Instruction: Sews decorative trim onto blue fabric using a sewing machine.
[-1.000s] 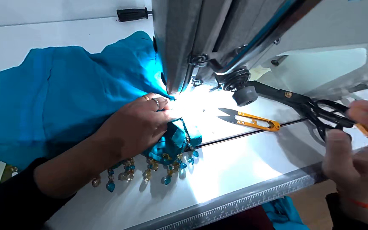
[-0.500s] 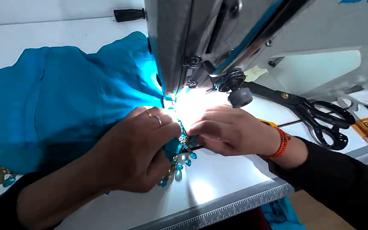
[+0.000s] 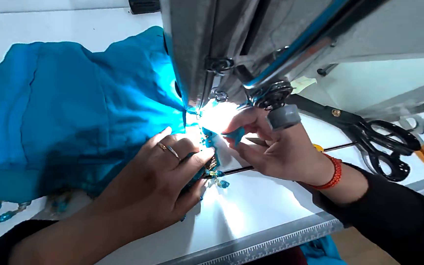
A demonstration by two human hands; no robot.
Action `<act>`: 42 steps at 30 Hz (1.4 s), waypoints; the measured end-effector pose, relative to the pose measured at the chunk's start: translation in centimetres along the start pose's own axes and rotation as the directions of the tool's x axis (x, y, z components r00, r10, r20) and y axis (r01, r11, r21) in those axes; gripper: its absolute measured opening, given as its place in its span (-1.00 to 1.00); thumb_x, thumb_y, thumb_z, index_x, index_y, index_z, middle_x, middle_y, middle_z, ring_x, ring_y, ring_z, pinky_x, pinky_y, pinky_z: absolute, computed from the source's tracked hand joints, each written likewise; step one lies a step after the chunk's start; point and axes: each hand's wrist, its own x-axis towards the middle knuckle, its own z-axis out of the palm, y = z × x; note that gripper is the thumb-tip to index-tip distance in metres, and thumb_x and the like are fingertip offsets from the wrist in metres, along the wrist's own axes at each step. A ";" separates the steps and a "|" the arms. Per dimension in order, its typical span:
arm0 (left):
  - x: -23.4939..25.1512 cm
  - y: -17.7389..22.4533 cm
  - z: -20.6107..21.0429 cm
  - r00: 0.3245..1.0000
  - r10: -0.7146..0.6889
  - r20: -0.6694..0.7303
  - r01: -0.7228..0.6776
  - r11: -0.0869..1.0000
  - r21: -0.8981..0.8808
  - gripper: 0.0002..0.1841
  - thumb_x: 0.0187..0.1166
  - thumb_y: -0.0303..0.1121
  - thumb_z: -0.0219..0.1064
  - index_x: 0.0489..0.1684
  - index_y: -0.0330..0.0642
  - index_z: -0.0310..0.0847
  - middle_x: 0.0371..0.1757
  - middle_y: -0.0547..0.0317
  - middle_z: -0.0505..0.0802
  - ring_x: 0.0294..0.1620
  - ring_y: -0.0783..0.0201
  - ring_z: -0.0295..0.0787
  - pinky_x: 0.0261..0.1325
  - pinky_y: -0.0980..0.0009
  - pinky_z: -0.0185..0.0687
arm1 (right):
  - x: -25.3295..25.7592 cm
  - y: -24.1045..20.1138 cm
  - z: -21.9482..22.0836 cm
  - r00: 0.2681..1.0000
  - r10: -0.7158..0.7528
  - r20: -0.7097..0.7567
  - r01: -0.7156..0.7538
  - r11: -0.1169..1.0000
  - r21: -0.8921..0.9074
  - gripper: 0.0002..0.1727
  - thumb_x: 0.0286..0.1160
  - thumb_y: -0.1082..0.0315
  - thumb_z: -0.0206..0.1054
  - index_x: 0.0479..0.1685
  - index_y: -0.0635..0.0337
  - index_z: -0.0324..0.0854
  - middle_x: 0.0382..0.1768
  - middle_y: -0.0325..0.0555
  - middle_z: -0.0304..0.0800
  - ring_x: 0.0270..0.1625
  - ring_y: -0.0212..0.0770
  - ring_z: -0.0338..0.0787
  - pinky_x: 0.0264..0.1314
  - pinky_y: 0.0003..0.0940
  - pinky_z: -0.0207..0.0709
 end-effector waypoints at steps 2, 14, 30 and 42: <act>0.0 -0.4 -0.1 1.000 0.024 -0.001 -0.024 1.000 0.001 -0.57 0.65 -0.08 0.11 0.25 -0.03 0.80 0.18 0.10 0.80 0.35 0.05 0.66 0.48 0.04 0.46 | 0.1 0.1 0.2 0.998 -0.065 -0.009 0.064 0.994 -0.088 -0.83 0.36 0.50 0.37 -0.10 0.31 0.72 -0.16 -0.09 0.79 -0.14 -0.46 0.78 -0.08 -0.67 0.69; 0.1 -1.4 -0.1 0.996 0.085 0.035 -0.085 0.996 0.007 -0.58 0.64 -0.03 0.09 0.17 0.10 0.85 0.27 0.11 0.82 0.42 0.03 0.65 0.51 -0.04 0.43 | -0.2 -0.9 0.7 0.961 -0.242 0.132 0.268 0.931 -0.247 -0.74 0.57 0.40 0.19 -0.09 0.14 0.84 -0.13 -0.15 0.92 0.08 -0.26 0.84 0.12 -0.43 0.63; 0.6 -1.8 -0.5 0.997 0.071 -0.043 -0.069 0.997 0.029 -0.61 0.50 -0.04 0.22 -0.05 -0.11 0.82 -0.07 0.08 0.84 0.09 0.11 0.72 0.15 0.26 0.54 | 0.0 -0.5 0.7 0.945 -0.253 0.210 0.308 0.903 -0.301 -0.74 0.45 0.46 0.15 -0.14 0.16 0.79 -0.37 -0.15 0.84 -0.32 -0.26 0.78 -0.32 -0.43 0.54; 0.6 -1.9 -0.2 0.992 0.124 -0.014 -0.124 0.992 0.005 -0.59 0.57 -0.15 0.14 0.14 -0.11 0.84 0.19 0.00 0.85 0.28 0.05 0.71 0.37 0.17 0.53 | 0.3 -1.1 0.9 0.996 -0.084 0.020 0.087 0.976 -0.199 -0.87 0.57 0.46 0.18 -0.06 0.31 0.58 -0.17 -0.07 0.82 -0.12 -0.47 0.78 -0.09 -0.69 0.62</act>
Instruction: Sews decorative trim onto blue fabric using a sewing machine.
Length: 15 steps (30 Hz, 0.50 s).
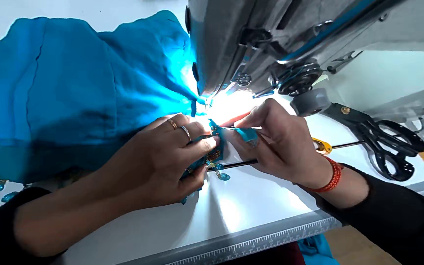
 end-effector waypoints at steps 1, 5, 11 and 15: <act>0.0 0.0 0.0 1.000 0.002 -0.001 -0.002 1.000 -0.002 -0.60 0.57 -0.16 0.14 0.11 -0.12 0.85 0.20 0.00 0.85 0.30 0.05 0.72 0.40 0.18 0.52 | 0.0 -0.1 0.2 1.000 -0.019 -0.001 0.019 0.999 -0.032 -0.85 0.56 0.46 0.17 -0.07 0.29 0.61 -0.20 -0.07 0.82 -0.15 -0.44 0.78 -0.13 -0.67 0.61; 0.1 0.0 0.1 1.000 0.013 -0.004 -0.013 1.000 -0.014 -0.63 0.56 -0.20 0.15 0.03 -0.17 0.85 0.18 -0.03 0.86 0.32 0.03 0.74 0.46 0.20 0.53 | 0.1 -0.4 0.5 0.997 -0.044 0.066 0.052 0.991 -0.125 -0.81 0.47 0.45 0.14 -0.09 0.24 0.64 -0.24 -0.08 0.80 -0.31 -0.34 0.76 -0.39 -0.55 0.55; -0.1 -0.3 0.1 0.999 -0.005 -0.034 0.003 0.998 -0.057 -0.64 0.54 -0.18 0.21 0.05 -0.13 0.88 0.15 0.00 0.88 0.30 0.12 0.76 0.43 0.29 0.56 | 0.2 -0.1 0.1 0.984 -0.100 0.147 0.122 0.981 -0.153 -0.81 0.52 0.44 0.09 -0.13 0.18 0.62 -0.24 -0.11 0.86 -0.31 -0.31 0.79 -0.39 -0.49 0.55; 0.0 -0.3 0.1 0.999 -0.019 -0.038 0.017 0.999 -0.048 -0.63 0.49 -0.16 0.23 0.05 -0.14 0.86 0.09 0.05 0.87 0.20 0.16 0.74 0.25 0.36 0.59 | 0.0 -0.3 0.2 0.971 -0.183 0.153 0.210 0.960 -0.184 -0.82 0.51 0.45 0.10 -0.19 0.17 0.64 -0.24 -0.09 0.88 -0.05 -0.16 0.88 -0.13 -0.34 0.63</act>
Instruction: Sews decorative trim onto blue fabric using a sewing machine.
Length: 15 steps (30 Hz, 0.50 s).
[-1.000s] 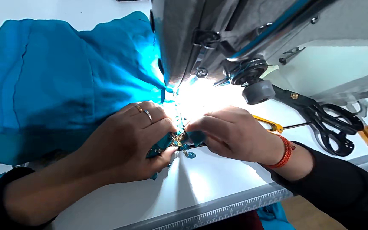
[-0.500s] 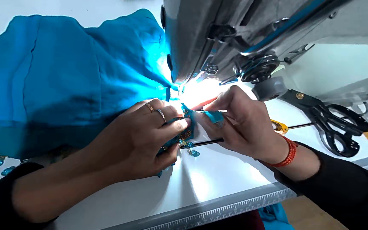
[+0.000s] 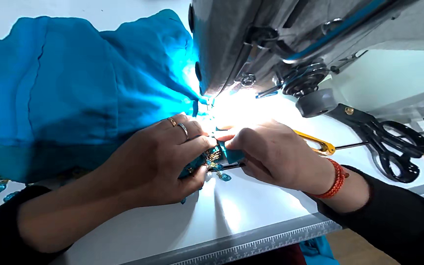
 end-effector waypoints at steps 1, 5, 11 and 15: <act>0.0 0.1 0.0 1.000 -0.010 0.002 0.010 1.000 0.011 -0.60 0.48 -0.15 0.22 0.10 -0.14 0.83 0.09 0.04 0.87 0.21 0.15 0.74 0.26 0.36 0.57 | -0.1 -0.1 0.0 1.000 -0.013 -0.002 0.013 1.000 -0.008 -0.83 0.54 0.45 0.12 -0.17 0.17 0.65 -0.21 -0.08 0.90 0.06 -0.12 0.88 0.01 -0.31 0.67; 0.0 0.3 0.0 0.999 -0.037 0.040 0.035 0.998 0.048 -0.51 0.49 -0.08 0.18 0.28 -0.15 0.73 0.16 0.06 0.83 0.26 0.12 0.68 0.32 0.32 0.52 | -0.2 -0.2 0.1 0.998 -0.063 -0.005 0.062 0.998 -0.032 -0.85 0.54 0.44 0.16 -0.15 0.16 0.66 -0.22 -0.09 0.90 0.12 -0.10 0.87 0.11 -0.30 0.67; -0.1 0.2 0.1 0.999 -0.033 0.026 0.032 0.998 0.049 -0.51 0.49 -0.09 0.18 0.22 -0.20 0.77 0.16 0.02 0.82 0.25 0.10 0.66 0.30 0.32 0.51 | -0.2 -0.1 -0.1 1.000 0.011 0.008 -0.011 1.000 0.016 -0.80 0.50 0.43 0.12 -0.18 0.16 0.70 -0.26 -0.11 0.87 -0.07 -0.19 0.85 -0.09 -0.36 0.62; -0.1 0.2 0.1 1.000 -0.007 0.012 0.007 1.000 0.023 -0.54 0.52 -0.14 0.20 0.27 -0.16 0.79 0.19 0.02 0.83 0.27 0.09 0.67 0.34 0.30 0.52 | -0.4 0.5 -0.3 0.949 0.304 -0.077 -0.269 0.916 0.299 -0.87 0.63 0.38 0.21 -0.12 0.26 0.60 -0.43 -0.29 0.69 -0.45 -0.59 0.62 -0.41 -0.72 0.54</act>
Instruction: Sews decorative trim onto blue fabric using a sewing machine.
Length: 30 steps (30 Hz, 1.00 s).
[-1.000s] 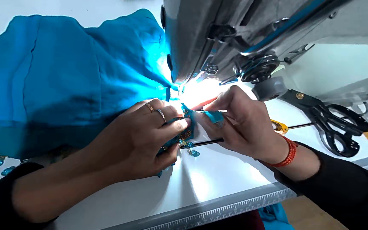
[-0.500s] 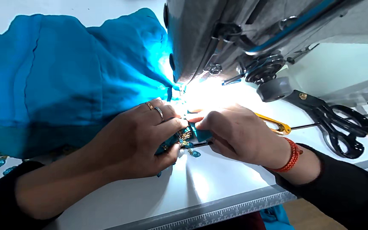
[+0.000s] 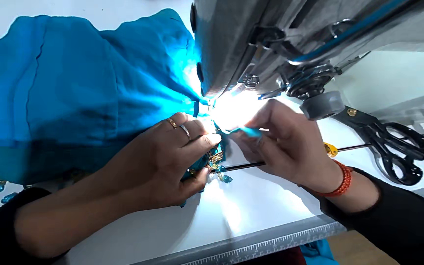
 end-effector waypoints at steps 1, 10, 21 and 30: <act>0.0 0.1 0.0 1.000 -0.001 0.000 0.001 1.000 0.004 -0.53 0.52 -0.14 0.20 0.30 -0.16 0.77 0.18 0.02 0.82 0.26 0.10 0.67 0.33 0.31 0.52 | 0.0 0.1 0.0 0.999 0.040 -0.031 -0.038 0.998 0.051 -0.89 0.64 0.39 0.23 -0.08 0.26 0.54 -0.43 -0.30 0.66 -0.45 -0.60 0.62 -0.41 -0.71 0.55; 0.0 0.2 0.0 0.997 -0.053 0.057 0.051 0.998 0.041 -0.44 0.55 -0.06 0.11 0.41 -0.16 0.70 0.30 -0.05 0.74 0.35 0.02 0.58 0.35 0.26 0.48 | -0.1 0.0 0.3 0.994 0.030 -0.102 -0.028 0.999 0.017 -0.88 0.66 0.40 0.17 -0.09 0.30 0.44 -0.40 -0.27 0.59 -0.41 -0.63 0.55 -0.35 -0.76 0.46; 0.0 0.0 0.2 0.999 0.004 0.041 -0.004 1.000 0.016 -0.51 0.58 -0.12 0.09 0.30 -0.14 0.78 0.34 0.00 0.82 0.41 0.02 0.64 0.50 0.23 0.38 | 0.0 -0.2 0.5 0.998 0.007 -0.065 -0.004 0.998 0.056 -0.89 0.61 0.42 0.21 -0.08 0.29 0.53 -0.42 -0.30 0.67 -0.42 -0.64 0.62 -0.37 -0.76 0.55; -0.1 0.1 0.1 0.998 0.023 0.055 -0.026 0.998 0.049 -0.49 0.60 -0.11 0.07 0.32 -0.20 0.76 0.38 -0.02 0.79 0.38 0.01 0.65 0.47 0.18 0.41 | 0.1 -0.4 0.3 0.994 -0.089 -0.069 0.084 0.994 -0.074 -0.85 0.67 0.39 0.18 -0.11 0.31 0.56 -0.25 -0.13 0.74 -0.16 -0.53 0.73 -0.08 -0.70 0.63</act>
